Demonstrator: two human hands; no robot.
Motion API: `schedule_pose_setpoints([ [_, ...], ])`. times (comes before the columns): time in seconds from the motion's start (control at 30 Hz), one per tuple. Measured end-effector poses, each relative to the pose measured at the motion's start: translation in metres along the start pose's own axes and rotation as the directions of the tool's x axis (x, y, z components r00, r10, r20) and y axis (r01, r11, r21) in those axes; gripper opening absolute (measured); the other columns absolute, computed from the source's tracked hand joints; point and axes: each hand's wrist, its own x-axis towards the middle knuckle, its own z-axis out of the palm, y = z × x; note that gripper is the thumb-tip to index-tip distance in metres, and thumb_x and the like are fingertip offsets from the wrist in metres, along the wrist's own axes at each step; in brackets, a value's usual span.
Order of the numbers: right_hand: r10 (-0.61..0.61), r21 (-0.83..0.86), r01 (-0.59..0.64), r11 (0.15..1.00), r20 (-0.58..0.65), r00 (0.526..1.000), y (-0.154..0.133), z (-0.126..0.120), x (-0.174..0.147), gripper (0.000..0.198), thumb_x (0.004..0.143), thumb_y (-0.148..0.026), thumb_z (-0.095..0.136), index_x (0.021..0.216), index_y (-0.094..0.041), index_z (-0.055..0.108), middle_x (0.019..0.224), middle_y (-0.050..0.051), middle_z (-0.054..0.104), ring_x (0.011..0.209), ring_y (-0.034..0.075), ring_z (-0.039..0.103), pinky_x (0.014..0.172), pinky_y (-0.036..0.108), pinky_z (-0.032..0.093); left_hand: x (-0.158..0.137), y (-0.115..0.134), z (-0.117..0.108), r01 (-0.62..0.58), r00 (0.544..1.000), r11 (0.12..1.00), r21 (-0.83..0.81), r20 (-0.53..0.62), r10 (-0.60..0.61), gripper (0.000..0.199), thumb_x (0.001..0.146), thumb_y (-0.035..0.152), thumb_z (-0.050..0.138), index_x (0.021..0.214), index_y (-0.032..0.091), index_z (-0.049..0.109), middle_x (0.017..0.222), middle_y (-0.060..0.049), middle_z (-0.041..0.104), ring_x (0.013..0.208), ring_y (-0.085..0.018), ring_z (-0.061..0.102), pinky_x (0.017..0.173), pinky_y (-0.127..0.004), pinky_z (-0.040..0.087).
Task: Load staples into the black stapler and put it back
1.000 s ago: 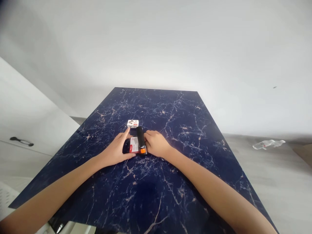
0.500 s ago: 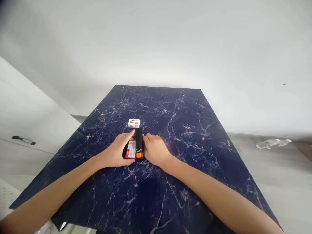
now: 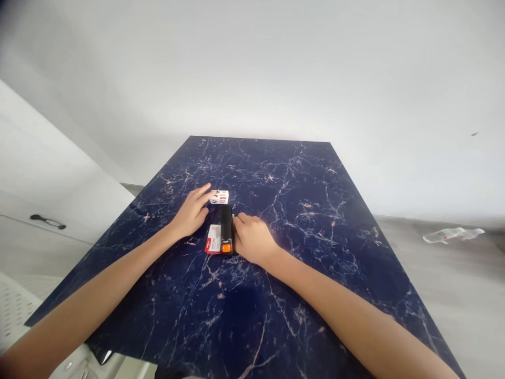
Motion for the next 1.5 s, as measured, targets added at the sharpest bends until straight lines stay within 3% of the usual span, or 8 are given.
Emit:
schedule_pose_setpoints([
  [0.23,0.019,0.012,-0.020,1.000,0.025,0.999,0.001,-0.001,0.002,0.012,0.093,-0.013,0.049,0.089,-0.018,0.060,0.090,0.005,0.062,0.073,0.017,0.055,0.072,0.031,0.036,-0.006,0.009,0.001,-0.125,0.992,0.990,0.062,0.028,0.124,0.049,0.085,0.002,0.045,0.125,0.018,0.067,0.108,-0.010,0.067,0.114,-0.030,0.056,0.100,-0.052,0.052],
  [0.33,0.020,0.014,-0.020,1.000,0.023,1.000,0.002,-0.001,0.002,0.012,0.093,-0.013,0.049,0.090,-0.017,0.060,0.091,0.005,0.063,0.073,0.018,0.055,0.071,0.031,0.036,-0.006,0.009,-0.002,-0.115,0.993,0.993,-0.006,0.021,0.115,0.044,0.084,0.004,0.047,0.119,0.020,0.069,0.134,-0.011,0.061,0.129,-0.032,0.052,0.109,-0.056,0.047],
  [0.5,0.016,0.032,-0.017,0.999,0.040,0.999,0.002,-0.003,0.002,0.014,0.092,-0.011,0.048,0.091,-0.017,0.061,0.091,0.005,0.063,0.074,0.017,0.056,0.072,0.031,0.038,-0.009,0.008,-0.016,0.006,0.961,0.968,-0.251,0.270,0.065,0.048,0.093,0.013,0.041,0.135,0.026,0.060,0.149,-0.004,0.058,0.136,-0.028,0.054,0.116,-0.051,0.045],
  [0.6,0.017,0.033,-0.018,0.999,0.042,0.999,0.002,-0.005,0.003,0.014,0.091,-0.010,0.048,0.092,-0.017,0.061,0.092,0.005,0.063,0.075,0.018,0.057,0.072,0.031,0.038,-0.019,0.007,-0.030,0.068,0.938,0.955,-0.288,0.344,0.037,0.060,0.099,0.026,0.048,0.157,0.032,0.037,0.164,-0.005,0.040,0.148,-0.032,0.041,0.121,-0.054,0.038],
  [0.73,0.030,0.024,-0.031,0.999,0.047,0.998,0.001,-0.005,0.003,0.014,0.091,-0.011,0.048,0.092,-0.017,0.061,0.092,0.005,0.064,0.075,0.018,0.057,0.072,0.031,0.037,-0.030,0.011,-0.047,0.136,0.908,0.955,-0.263,0.418,-0.015,0.102,0.091,0.051,0.069,0.166,0.035,0.002,0.173,-0.009,0.013,0.156,-0.040,0.023,0.122,-0.060,0.032],
  [0.9,0.047,-0.010,-0.047,0.999,0.010,0.999,-0.001,-0.004,0.001,0.012,0.094,-0.015,0.049,0.090,-0.018,0.060,0.091,0.005,0.064,0.076,0.018,0.057,0.073,0.031,0.035,-0.030,0.024,-0.044,0.154,0.901,0.956,-0.250,0.433,-0.032,0.126,0.072,0.059,0.084,0.166,0.035,0.004,0.171,-0.012,0.022,0.151,-0.045,0.031,0.119,-0.060,0.037],
  [1.17,0.041,-0.042,-0.041,0.998,0.015,0.999,-0.002,-0.004,0.001,0.012,0.096,-0.017,0.050,0.091,-0.018,0.061,0.091,0.005,0.064,0.076,0.018,0.058,0.074,0.032,0.036,-0.030,0.027,-0.032,0.028,0.925,0.978,-0.208,0.377,0.054,0.129,0.068,0.054,0.088,0.166,0.035,0.005,0.169,-0.013,0.024,0.152,-0.042,0.031,0.118,-0.061,0.039],
  [1.5,0.034,-0.038,-0.034,0.999,0.021,0.999,-0.001,-0.003,0.002,0.014,0.096,-0.017,0.049,0.091,-0.018,0.062,0.092,0.006,0.065,0.076,0.020,0.057,0.076,0.033,0.038,-0.031,0.028,-0.021,0.010,0.935,0.974,-0.227,0.348,0.072,0.131,0.065,0.046,0.090,0.166,0.033,0.007,0.165,-0.015,0.027,0.147,-0.041,0.037,0.115,-0.056,0.043],
])
